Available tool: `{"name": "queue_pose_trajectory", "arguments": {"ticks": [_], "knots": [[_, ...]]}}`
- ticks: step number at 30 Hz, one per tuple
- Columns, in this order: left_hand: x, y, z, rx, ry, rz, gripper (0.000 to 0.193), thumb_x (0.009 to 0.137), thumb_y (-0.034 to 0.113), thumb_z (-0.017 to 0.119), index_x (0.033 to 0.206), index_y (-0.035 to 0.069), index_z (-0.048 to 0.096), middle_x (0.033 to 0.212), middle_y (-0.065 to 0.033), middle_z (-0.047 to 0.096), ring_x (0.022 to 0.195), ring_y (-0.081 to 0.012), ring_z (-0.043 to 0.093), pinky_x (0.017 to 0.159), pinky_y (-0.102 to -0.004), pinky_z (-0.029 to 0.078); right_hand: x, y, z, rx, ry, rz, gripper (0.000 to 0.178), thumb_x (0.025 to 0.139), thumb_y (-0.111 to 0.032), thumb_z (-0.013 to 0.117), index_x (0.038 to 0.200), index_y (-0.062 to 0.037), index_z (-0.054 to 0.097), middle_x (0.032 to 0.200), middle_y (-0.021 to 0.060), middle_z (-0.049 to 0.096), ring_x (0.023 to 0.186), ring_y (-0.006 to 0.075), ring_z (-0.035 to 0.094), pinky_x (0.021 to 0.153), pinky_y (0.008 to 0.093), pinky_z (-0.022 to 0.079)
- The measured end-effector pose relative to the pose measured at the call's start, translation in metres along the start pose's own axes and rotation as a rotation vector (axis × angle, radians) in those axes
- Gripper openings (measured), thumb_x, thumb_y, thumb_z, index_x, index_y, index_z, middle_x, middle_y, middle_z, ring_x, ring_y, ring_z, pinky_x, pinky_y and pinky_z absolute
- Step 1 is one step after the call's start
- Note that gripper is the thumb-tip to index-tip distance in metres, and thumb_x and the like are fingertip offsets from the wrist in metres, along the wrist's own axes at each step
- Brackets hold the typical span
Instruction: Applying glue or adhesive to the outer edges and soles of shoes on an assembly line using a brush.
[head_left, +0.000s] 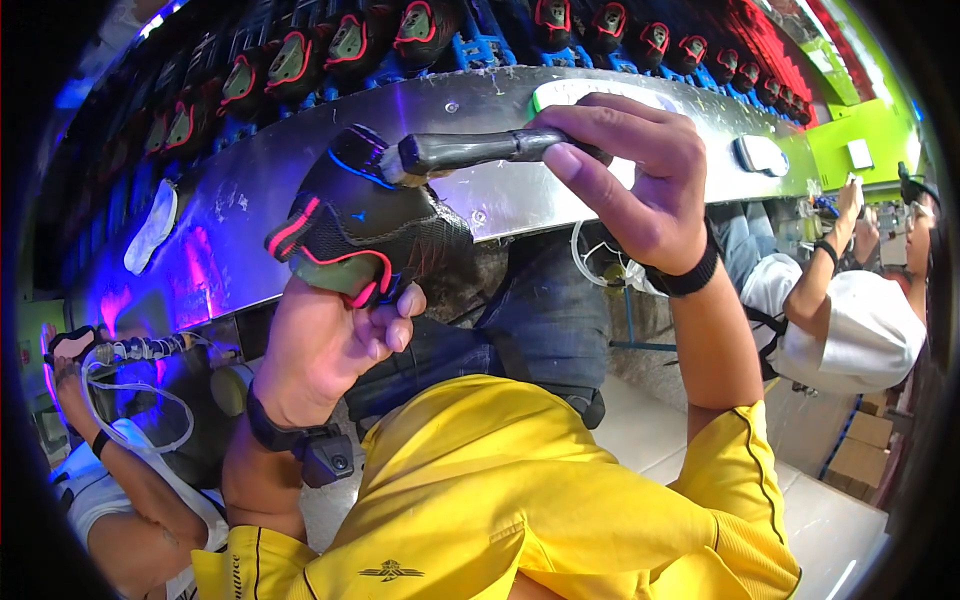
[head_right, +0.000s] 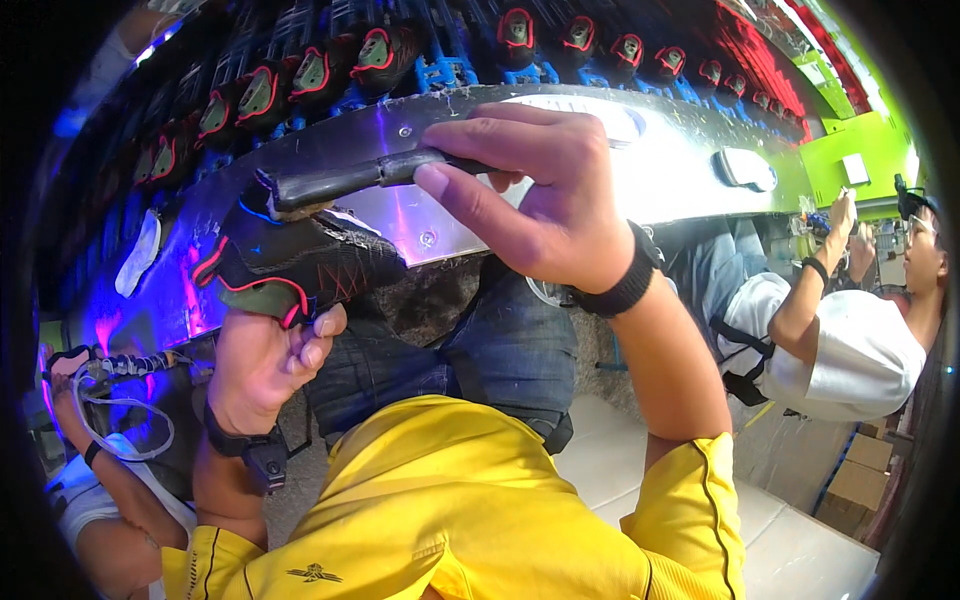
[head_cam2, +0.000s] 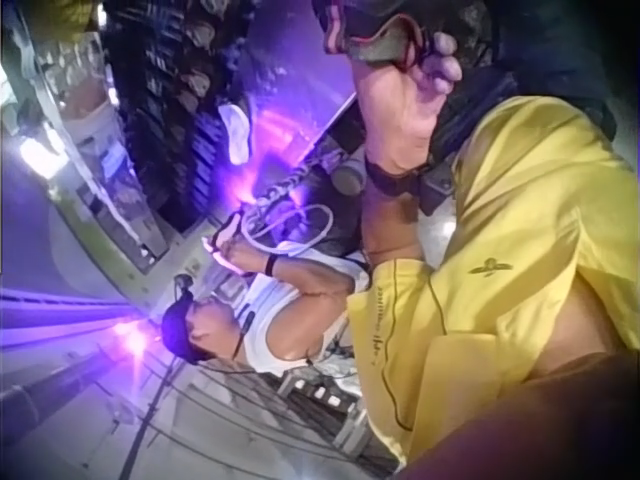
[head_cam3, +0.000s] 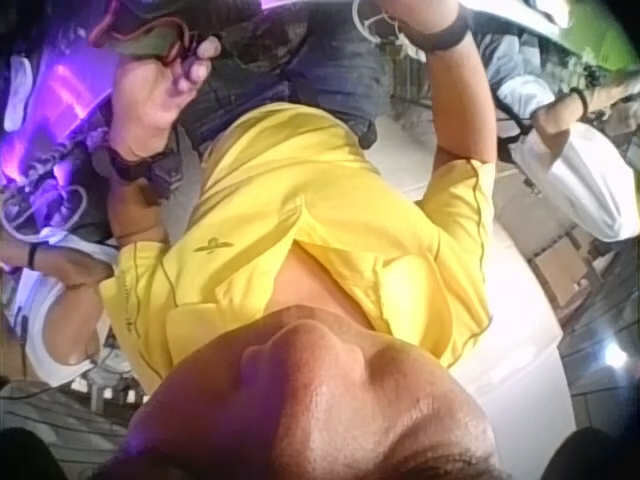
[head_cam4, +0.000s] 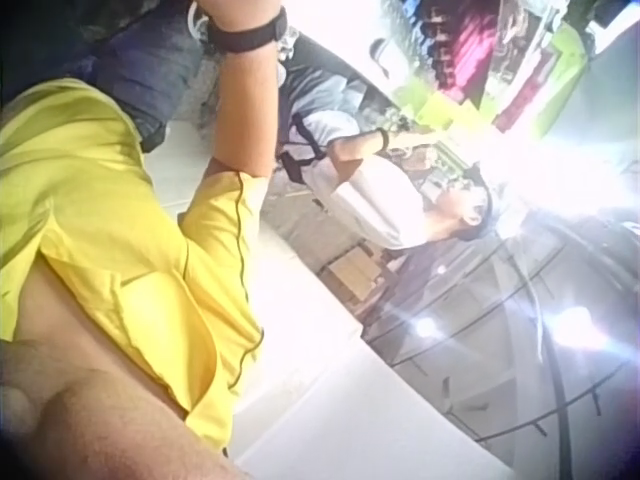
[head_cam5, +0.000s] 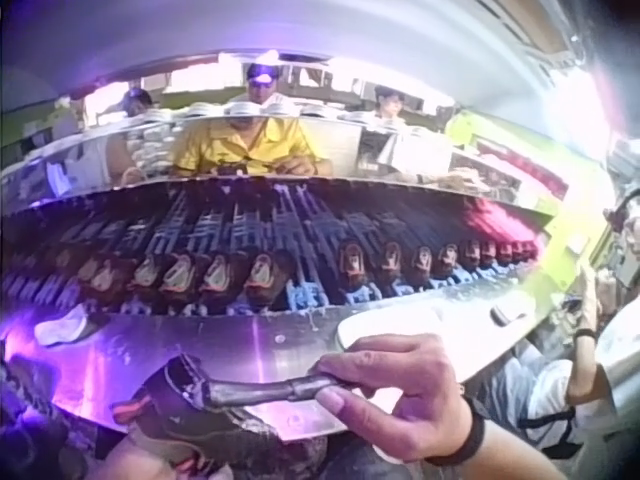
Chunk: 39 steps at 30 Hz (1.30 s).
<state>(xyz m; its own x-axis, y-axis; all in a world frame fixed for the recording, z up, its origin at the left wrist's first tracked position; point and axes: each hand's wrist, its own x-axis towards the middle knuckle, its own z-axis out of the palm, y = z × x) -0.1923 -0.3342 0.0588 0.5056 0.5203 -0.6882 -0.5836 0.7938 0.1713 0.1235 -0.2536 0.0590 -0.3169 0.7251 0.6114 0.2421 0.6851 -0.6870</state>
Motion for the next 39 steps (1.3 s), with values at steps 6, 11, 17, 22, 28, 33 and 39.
{"name": "queue_pose_trajectory", "arguments": {"ticks": [6,11,17,22,28,33,39], "knots": [[0.002,-0.011,0.006,-0.013,-0.004,-0.019,0.051,0.113,0.05,0.043,0.124,0.004,0.063,0.094,-0.0213,0.067,0.064,-0.0285,0.071,0.046,-0.0289,0.056,-0.016,0.013,0.012,0.13,0.024,0.081,0.032,0.093,-0.02,0.085,0.109,0.0068,0.081,0.084,0.0132,0.075,0.068,0.0156,0.066,0.063,0.0284,0.05],[0.003,-0.018,0.005,-0.044,-0.053,-0.023,0.053,0.113,0.051,0.043,0.124,0.003,0.063,0.093,-0.0202,0.066,0.064,-0.0275,0.071,0.045,-0.0276,0.054,-0.031,0.018,0.018,0.2,0.022,0.15,0.028,0.095,-0.018,0.083,0.108,0.0057,0.08,0.084,0.0109,0.073,0.068,0.0142,0.063,0.064,0.0292,0.05],[0.005,-0.018,0.002,-0.047,-0.107,-0.016,0.056,0.113,0.051,0.044,0.126,0.001,0.062,0.094,-0.0206,0.066,0.065,-0.0273,0.071,0.046,-0.028,0.055,-0.053,0.031,0.02,0.196,-0.007,0.21,0.025,0.097,-0.018,0.08,0.107,0.0049,0.08,0.083,0.0101,0.072,0.068,0.0154,0.062,0.064,0.03,0.049],[0.01,-0.02,0.002,0.039,-0.101,0.072,0.054,0.112,0.048,0.048,0.13,-0.002,0.062,0.096,-0.021,0.067,0.07,-0.0266,0.069,0.056,-0.0334,0.057,-0.061,0.026,0.01,0.133,0.015,0.354,0.026,0.096,-0.017,0.079,0.107,0.0065,0.08,0.086,0.0142,0.074,0.076,0.0207,0.068,0.071,0.0339,0.051],[0.036,-0.014,-0.012,0.119,-0.228,0.13,0.059,0.11,0.041,0.048,0.14,-0.008,0.062,0.11,-0.0241,0.076,0.088,-0.0353,0.076,0.08,-0.0473,0.061,-0.067,0.028,0.026,0.131,0.043,0.711,0.027,0.099,-0.023,0.078,0.107,0.0028,0.08,0.084,0.019,0.076,0.069,0.0242,0.071,0.068,0.0366,0.054],[0.063,0.013,0.002,0.12,-0.3,0.18,0.057,0.104,0.026,0.053,0.15,-0.008,0.055,0.138,-0.0246,0.071,0.119,-0.0339,0.075,0.108,-0.0483,0.059,-0.066,-0.004,0.006,0.051,0.08,0.614,0.02,0.095,-0.018,0.079,0.102,0.0004,0.08,0.078,0.0185,0.071,0.064,0.0301,0.068,0.061,0.0371,0.051],[0.129,0.065,0.096,0.718,-0.17,0.516,0.068,0.095,0.016,0.071,0.157,-0.004,0.051,0.139,-0.0133,0.071,0.123,-0.0252,0.072,0.11,-0.0408,0.056,-0.086,0.01,-0.015,0.289,0.472,0.736,0.02,0.105,-0.011,0.072,0.109,0.0081,0.078,0.078,0.0016,0.069,0.073,0.0074,0.06,0.065,0.0271,0.047]]}}
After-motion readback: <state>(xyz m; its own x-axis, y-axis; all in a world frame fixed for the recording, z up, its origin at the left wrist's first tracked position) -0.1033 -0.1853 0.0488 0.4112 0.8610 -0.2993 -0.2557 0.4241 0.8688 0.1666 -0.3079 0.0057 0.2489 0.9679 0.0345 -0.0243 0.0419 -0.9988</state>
